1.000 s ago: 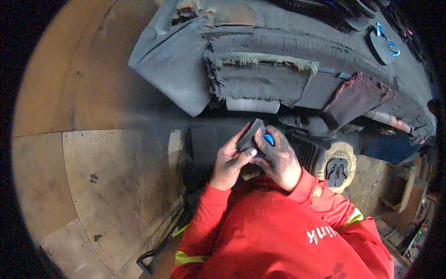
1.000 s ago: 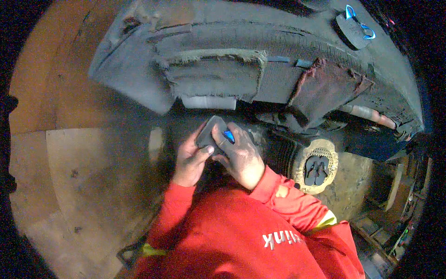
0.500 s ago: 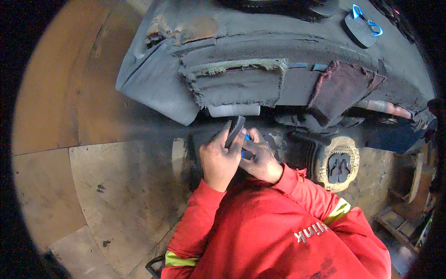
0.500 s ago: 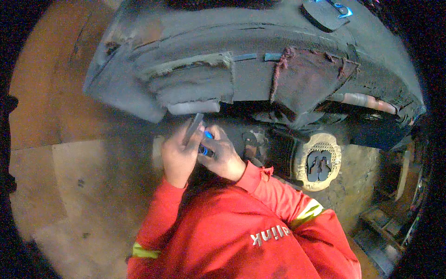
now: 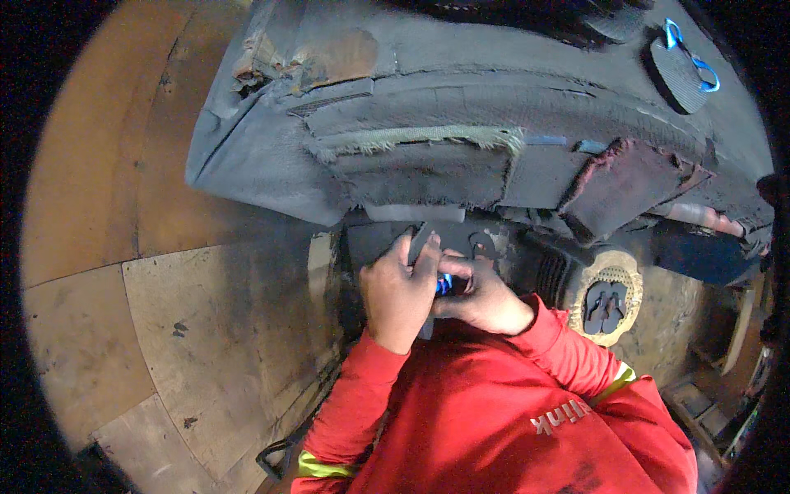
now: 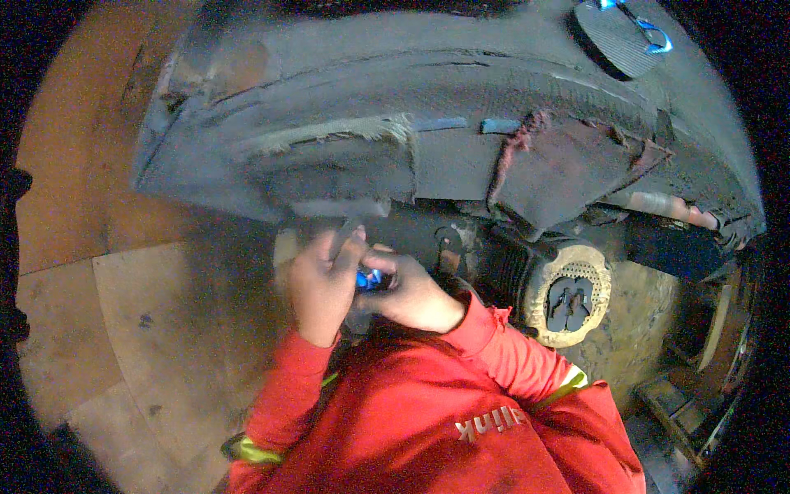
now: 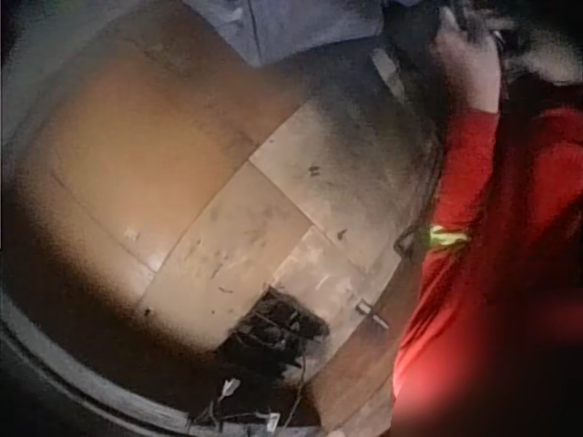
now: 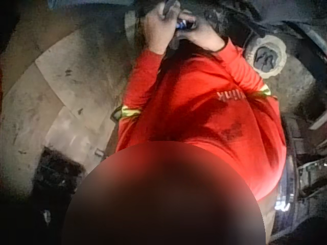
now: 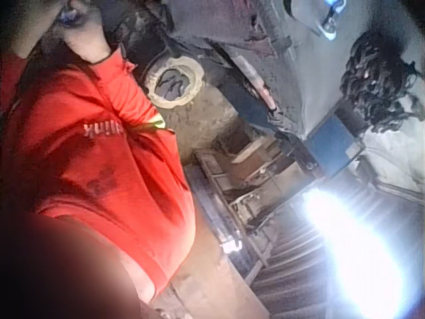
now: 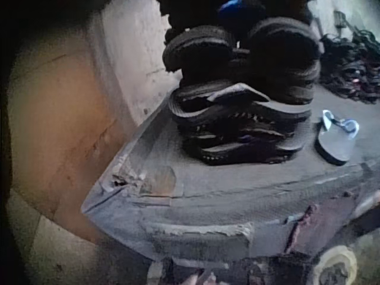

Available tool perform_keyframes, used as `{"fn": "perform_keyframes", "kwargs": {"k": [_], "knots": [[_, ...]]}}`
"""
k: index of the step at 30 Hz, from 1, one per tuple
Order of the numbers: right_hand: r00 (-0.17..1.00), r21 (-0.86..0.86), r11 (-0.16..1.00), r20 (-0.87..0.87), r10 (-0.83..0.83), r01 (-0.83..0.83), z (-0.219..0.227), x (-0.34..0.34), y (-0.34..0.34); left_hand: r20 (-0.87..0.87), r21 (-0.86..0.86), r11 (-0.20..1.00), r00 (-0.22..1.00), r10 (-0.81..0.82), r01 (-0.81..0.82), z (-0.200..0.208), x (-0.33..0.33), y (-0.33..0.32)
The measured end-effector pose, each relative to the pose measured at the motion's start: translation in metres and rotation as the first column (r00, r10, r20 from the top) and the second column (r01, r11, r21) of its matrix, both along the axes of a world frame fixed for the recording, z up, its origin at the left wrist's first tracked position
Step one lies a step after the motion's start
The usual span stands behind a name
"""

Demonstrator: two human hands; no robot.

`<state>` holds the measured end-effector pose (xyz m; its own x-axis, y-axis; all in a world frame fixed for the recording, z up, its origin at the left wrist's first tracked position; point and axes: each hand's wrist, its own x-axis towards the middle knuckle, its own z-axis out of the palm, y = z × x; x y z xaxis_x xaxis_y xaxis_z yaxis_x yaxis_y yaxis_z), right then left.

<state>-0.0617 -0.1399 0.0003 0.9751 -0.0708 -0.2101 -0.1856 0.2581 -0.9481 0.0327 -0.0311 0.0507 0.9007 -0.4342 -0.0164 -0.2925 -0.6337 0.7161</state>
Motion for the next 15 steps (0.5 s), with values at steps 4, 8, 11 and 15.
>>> {"fn": "perform_keyframes", "kwargs": {"k": [4, 8, 11, 15], "knots": [[0.995, -0.157, 0.987, -0.088, -0.056, 0.042, -0.008, 0.012, -0.02, -0.18, -0.076, 0.996, 0.983, 0.024, -0.038, -0.038, 0.009, -0.021], [0.997, -0.518, 0.852, -0.007, 0.076, -0.069, -0.004, 0.004, -0.02, -0.294, -0.379, 0.918, 0.956, 0.003, -0.119, -0.052, -0.009, -0.008], [0.999, -0.679, 0.734, 0.022, 0.05, -0.022, 0.006, -0.005, -0.008, -0.367, -0.541, 0.825, 0.928, -0.057, -0.163, -0.052, -0.021, 0.006], [0.988, -0.846, 0.527, 0.135, 0.072, 0.078, 0.018, -0.007, -0.003, -0.31, -0.583, 0.806, 0.945, -0.106, -0.101, -0.048, -0.025, 0.015]]}}
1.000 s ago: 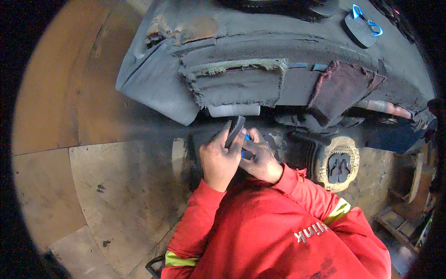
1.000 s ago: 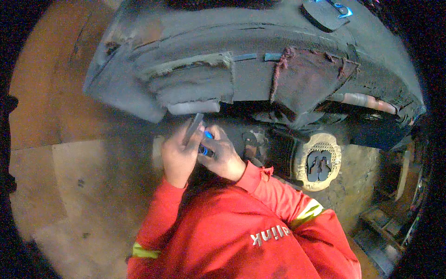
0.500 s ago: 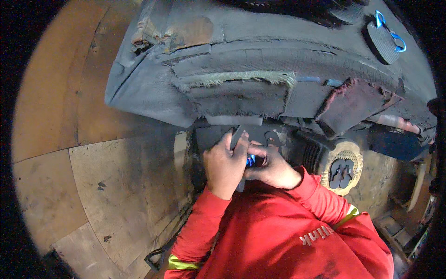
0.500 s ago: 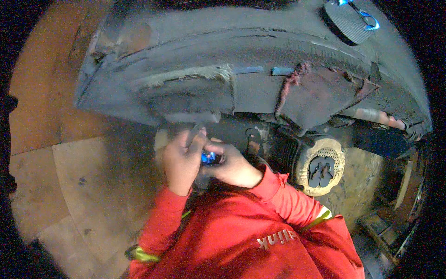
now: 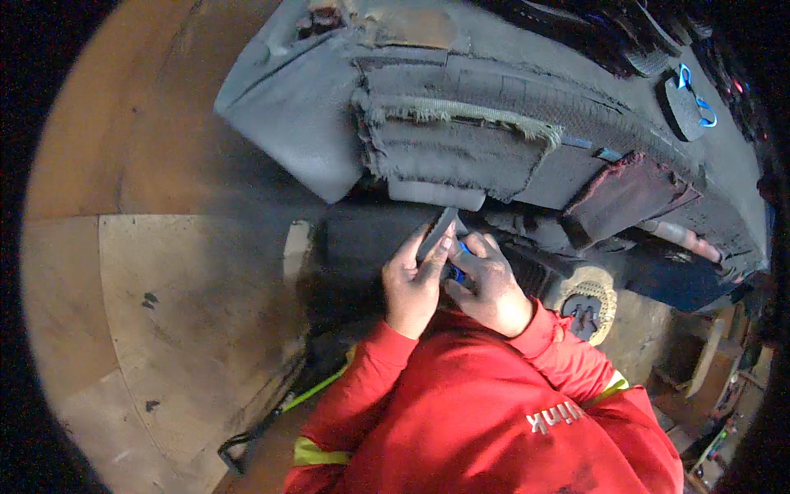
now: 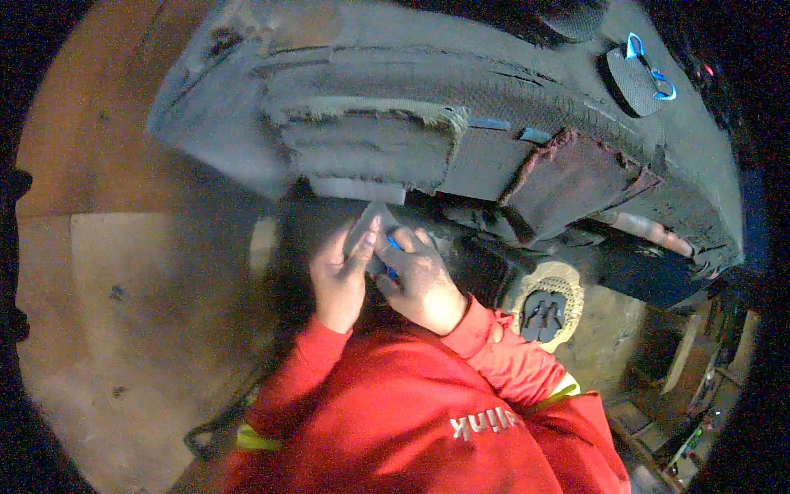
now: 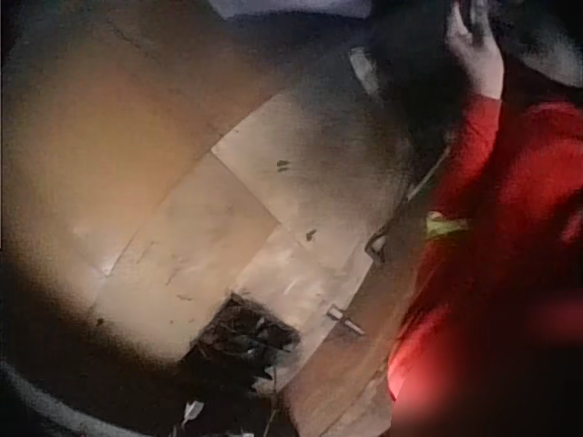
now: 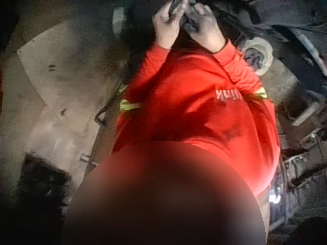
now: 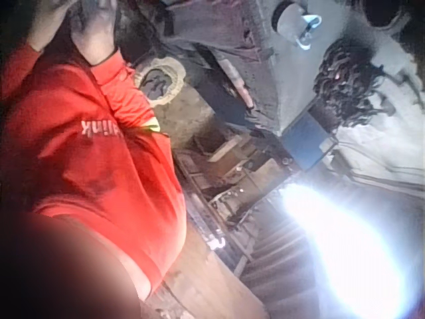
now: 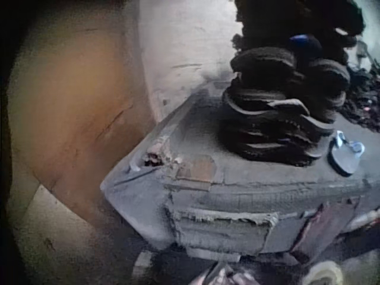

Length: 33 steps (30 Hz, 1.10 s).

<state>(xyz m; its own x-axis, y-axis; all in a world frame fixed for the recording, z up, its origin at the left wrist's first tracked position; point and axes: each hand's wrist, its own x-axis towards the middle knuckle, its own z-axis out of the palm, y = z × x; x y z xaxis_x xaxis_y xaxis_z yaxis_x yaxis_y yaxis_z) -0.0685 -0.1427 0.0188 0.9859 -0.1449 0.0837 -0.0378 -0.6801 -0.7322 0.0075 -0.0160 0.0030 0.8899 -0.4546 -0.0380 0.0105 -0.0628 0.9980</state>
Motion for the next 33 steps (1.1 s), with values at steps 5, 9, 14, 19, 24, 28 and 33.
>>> {"fn": "perform_keyframes", "kwargs": {"k": [5, 9, 14, 19, 24, 28, 33], "knots": [[0.993, -0.159, 0.987, 0.119, 0.012, 0.007, -0.002, -0.003, 0.002, 0.019, -0.051, 0.999, 1.0, 0.013, -0.012, 0.005, -0.001, 0.0], [0.987, -0.299, 0.953, 0.158, 0.005, 0.043, -0.011, -0.002, 0.006, 0.053, -0.013, 1.0, 0.998, -0.015, 0.016, 0.012, 0.002, 0.004], [0.984, -0.128, 0.99, 0.174, -0.043, 0.066, -0.01, 0.004, 0.017, 0.286, 0.195, 0.98, 0.958, -0.027, -0.031, 0.021, 0.013, 0.005], [0.99, 0.192, 0.977, 0.091, -0.11, 0.091, 0.002, 0.006, 0.024, 0.445, 0.334, 0.936, 0.894, -0.05, -0.114, 0.036, 0.023, -0.001], [0.998, 0.338, 0.94, 0.037, -0.06, 0.044, 0.01, 0.008, 0.02, 0.382, 0.519, 0.845, 0.919, -0.095, -0.129, 0.051, 0.023, -0.001], [0.995, 0.489, 0.868, -0.094, -0.042, 0.082, 0.008, 0.013, 0.008, 0.3, 0.524, 0.844, 0.952, -0.053, -0.118, 0.033, 0.026, -0.015], [0.964, 0.249, 0.966, -0.265, 0.003, 0.066, 0.001, 0.011, -0.015, 0.143, 0.343, 0.939, 0.99, -0.017, -0.034, -0.002, 0.022, -0.029]]}}
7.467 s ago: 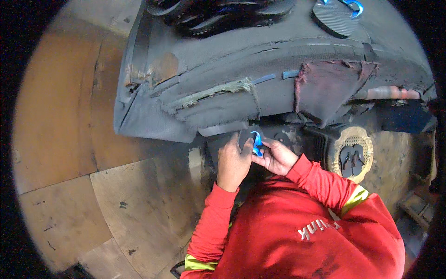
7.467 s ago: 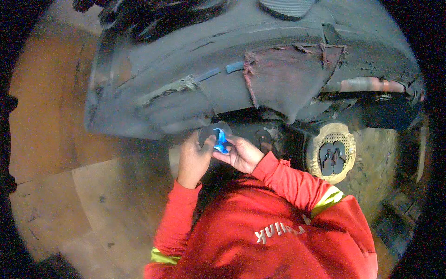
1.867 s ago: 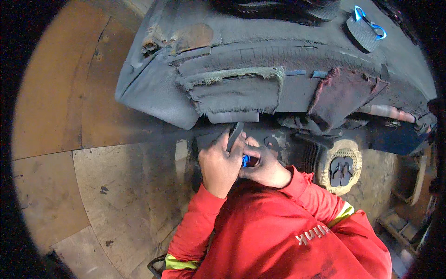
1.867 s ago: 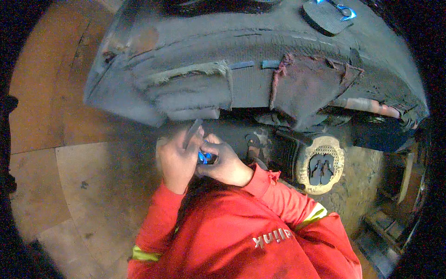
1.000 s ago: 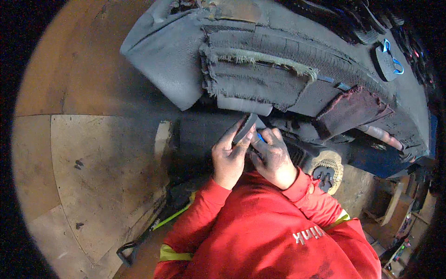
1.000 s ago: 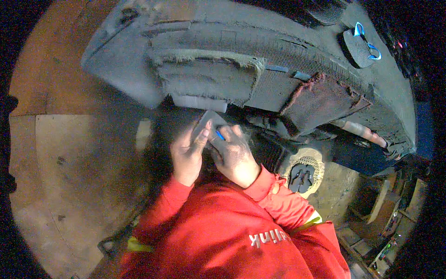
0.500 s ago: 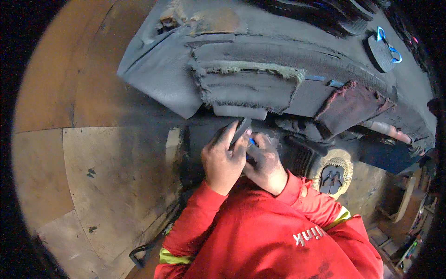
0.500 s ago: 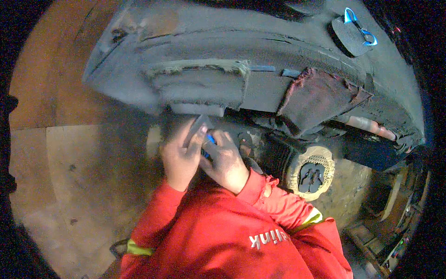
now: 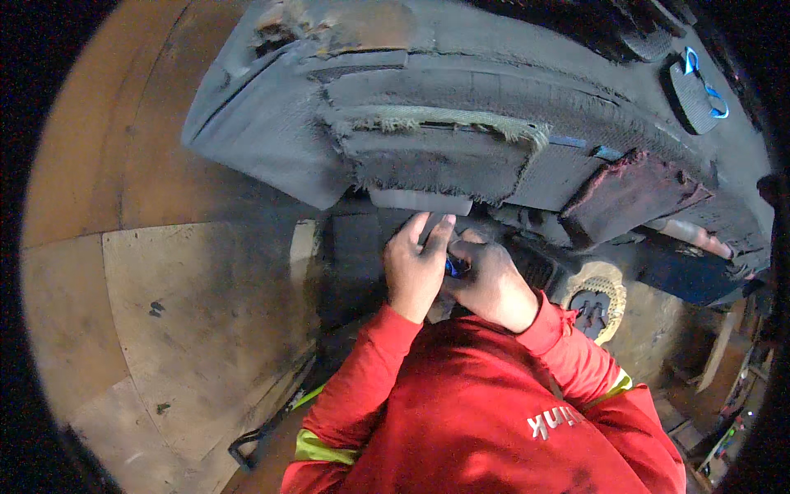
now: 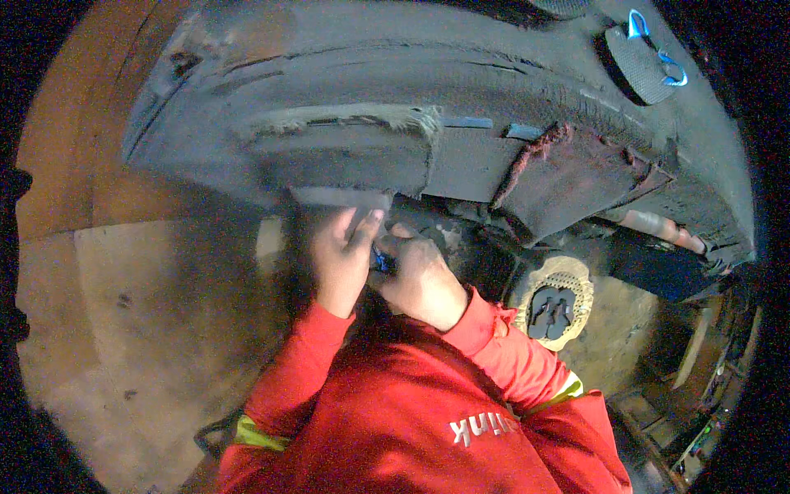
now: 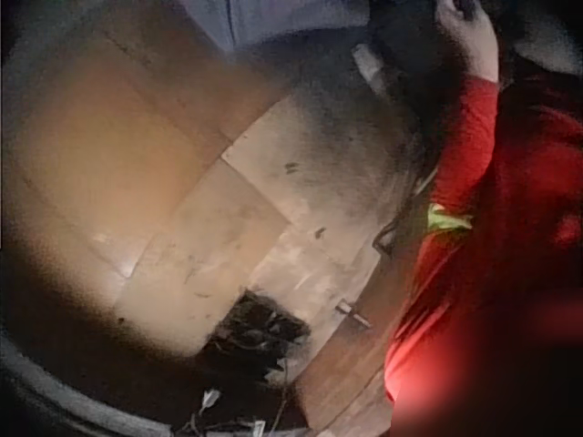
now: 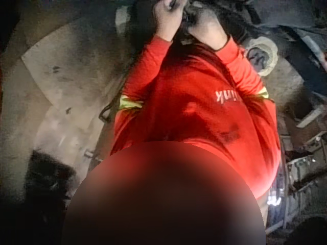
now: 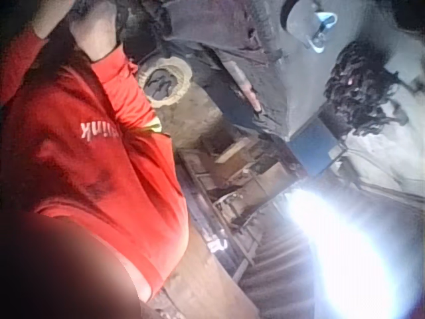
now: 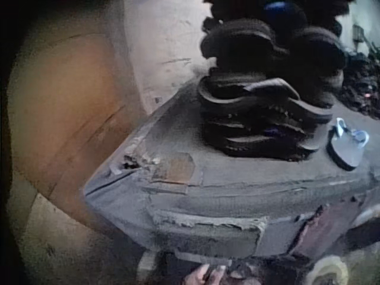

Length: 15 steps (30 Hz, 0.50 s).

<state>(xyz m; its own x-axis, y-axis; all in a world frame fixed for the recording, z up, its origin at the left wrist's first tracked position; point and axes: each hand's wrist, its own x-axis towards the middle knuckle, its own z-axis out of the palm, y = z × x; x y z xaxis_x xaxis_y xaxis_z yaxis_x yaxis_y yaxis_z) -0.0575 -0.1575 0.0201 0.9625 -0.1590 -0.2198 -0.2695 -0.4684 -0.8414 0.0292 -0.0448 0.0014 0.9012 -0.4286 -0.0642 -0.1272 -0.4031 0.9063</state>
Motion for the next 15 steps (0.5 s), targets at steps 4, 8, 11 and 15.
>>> {"fn": "perform_keyframes", "kwargs": {"k": [4, 8, 11, 15], "knots": [[0.984, -0.546, 0.837, 0.124, 0.13, -0.042, 0.002, -0.018, 0.012, -0.266, -0.418, 0.897, 0.964, 0.03, -0.143, -0.002, -0.024, 0.01], [0.946, -0.607, 0.79, 0.298, 0.126, 0.086, 0.0, -0.017, 0.027, -0.302, -0.497, 0.856, 0.953, -0.015, -0.144, 0.005, -0.027, 0.02], [0.942, -0.485, 0.869, 0.326, 0.076, 0.098, -0.001, -0.011, 0.032, -0.086, -0.361, 0.931, 0.996, 0.025, -0.055, 0.009, -0.017, 0.024], [0.961, -0.233, 0.969, 0.276, -0.019, 0.086, 0.001, -0.008, 0.036, 0.135, -0.132, 0.99, 0.989, 0.061, -0.043, 0.014, -0.008, 0.024]]}}
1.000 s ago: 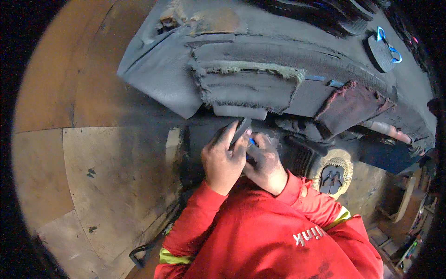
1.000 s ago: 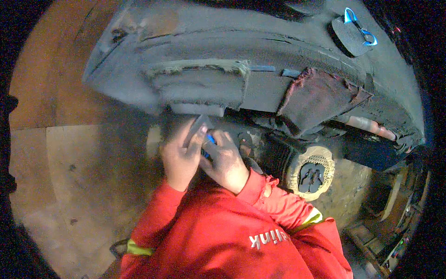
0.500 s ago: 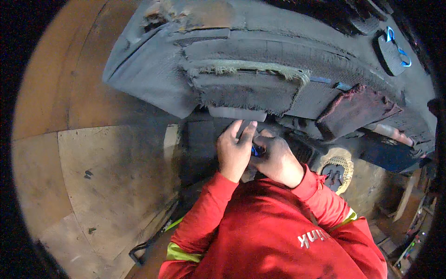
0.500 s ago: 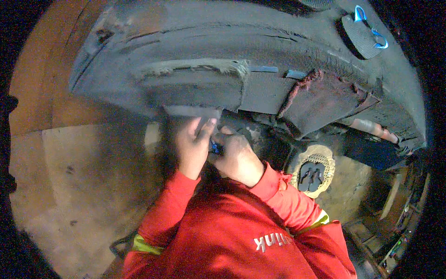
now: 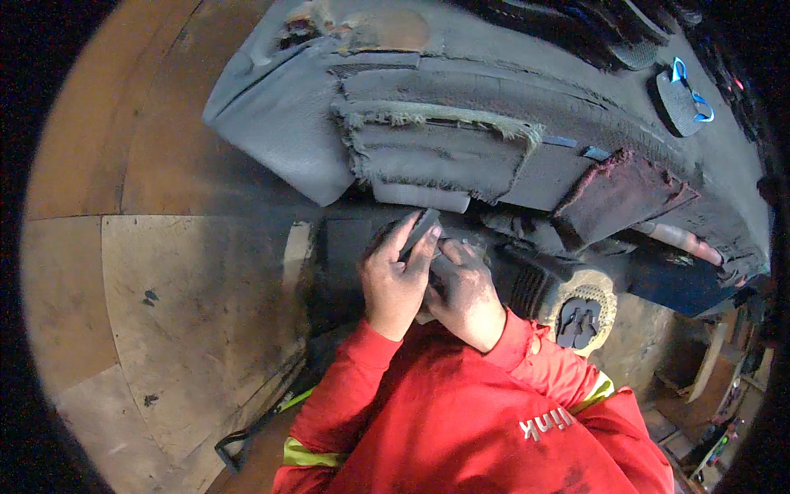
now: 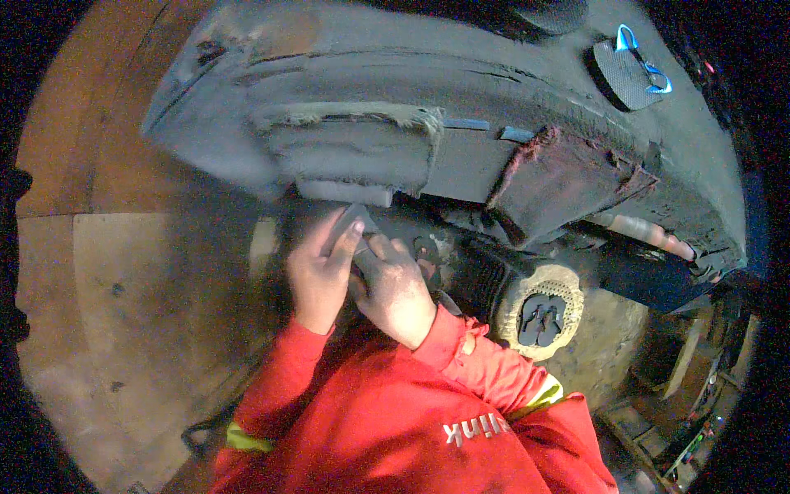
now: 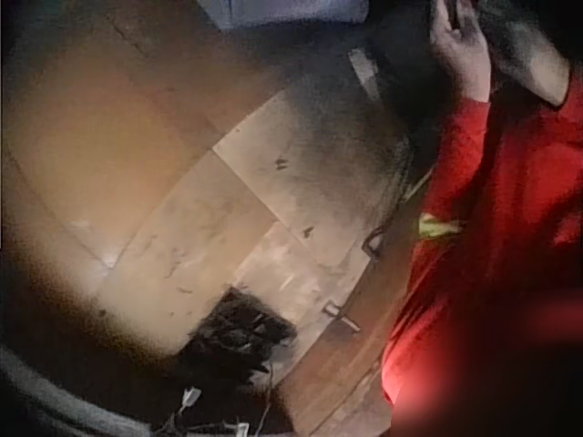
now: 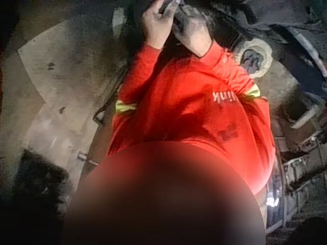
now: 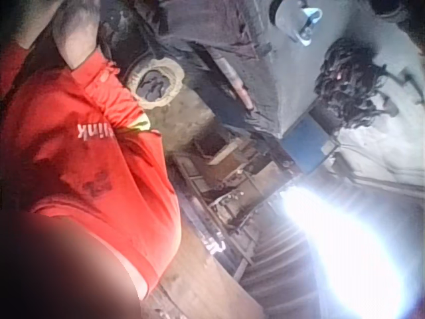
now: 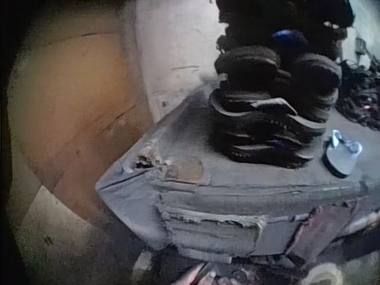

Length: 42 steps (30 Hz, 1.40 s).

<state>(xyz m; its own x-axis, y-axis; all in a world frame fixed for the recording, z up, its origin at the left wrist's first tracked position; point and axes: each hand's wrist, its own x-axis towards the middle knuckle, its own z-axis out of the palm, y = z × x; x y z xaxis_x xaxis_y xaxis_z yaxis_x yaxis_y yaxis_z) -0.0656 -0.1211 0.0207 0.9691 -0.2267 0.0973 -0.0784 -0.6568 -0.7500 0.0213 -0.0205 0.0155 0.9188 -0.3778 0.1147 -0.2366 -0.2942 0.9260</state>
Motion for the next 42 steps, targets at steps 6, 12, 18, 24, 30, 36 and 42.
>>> {"fn": "perform_keyframes", "kwargs": {"k": [6, 12, 18, 24, 30, 36, 42], "knots": [[0.991, 0.207, 0.978, -0.136, 0.0, 0.029, 0.003, 0.004, -0.013, -0.005, 0.194, 0.981, 0.999, 0.033, -0.032, -0.005, 0.006, -0.013], [0.921, -0.192, 0.974, -0.388, 0.035, -0.117, 0.006, 0.005, -0.028, -0.328, -0.113, 0.993, 0.945, 0.004, -0.044, -0.017, -0.005, -0.029], [0.996, -0.56, 0.826, 0.027, 0.087, -0.057, 0.023, -0.015, -0.014, -0.498, -0.473, 0.878, 0.846, -0.19, -0.081, -0.003, -0.031, 0.015], [0.874, -0.082, 0.986, 0.458, 0.165, -0.143, 0.018, -0.025, -0.01, -0.68, -0.704, 0.661, 0.519, -0.518, -0.261, -0.02, -0.028, 0.06], [0.93, 0.977, -0.167, -0.179, -0.321, 0.131, -0.026, -0.052, -0.008, -0.708, -0.598, 0.772, 0.593, -0.383, -0.217, -0.032, -0.029, 0.041], [0.902, 0.875, -0.483, -0.234, -0.364, 0.032, -0.061, -0.012, -0.032, -0.578, -0.365, 0.928, 0.762, -0.291, 0.078, 0.011, -0.011, 0.001], [0.973, 0.815, -0.578, -0.106, -0.207, -0.034, -0.038, 0.02, 0.006, -0.433, -0.162, 0.987, 0.9, -0.057, -0.015, 0.068, -0.013, 0.029]]}}
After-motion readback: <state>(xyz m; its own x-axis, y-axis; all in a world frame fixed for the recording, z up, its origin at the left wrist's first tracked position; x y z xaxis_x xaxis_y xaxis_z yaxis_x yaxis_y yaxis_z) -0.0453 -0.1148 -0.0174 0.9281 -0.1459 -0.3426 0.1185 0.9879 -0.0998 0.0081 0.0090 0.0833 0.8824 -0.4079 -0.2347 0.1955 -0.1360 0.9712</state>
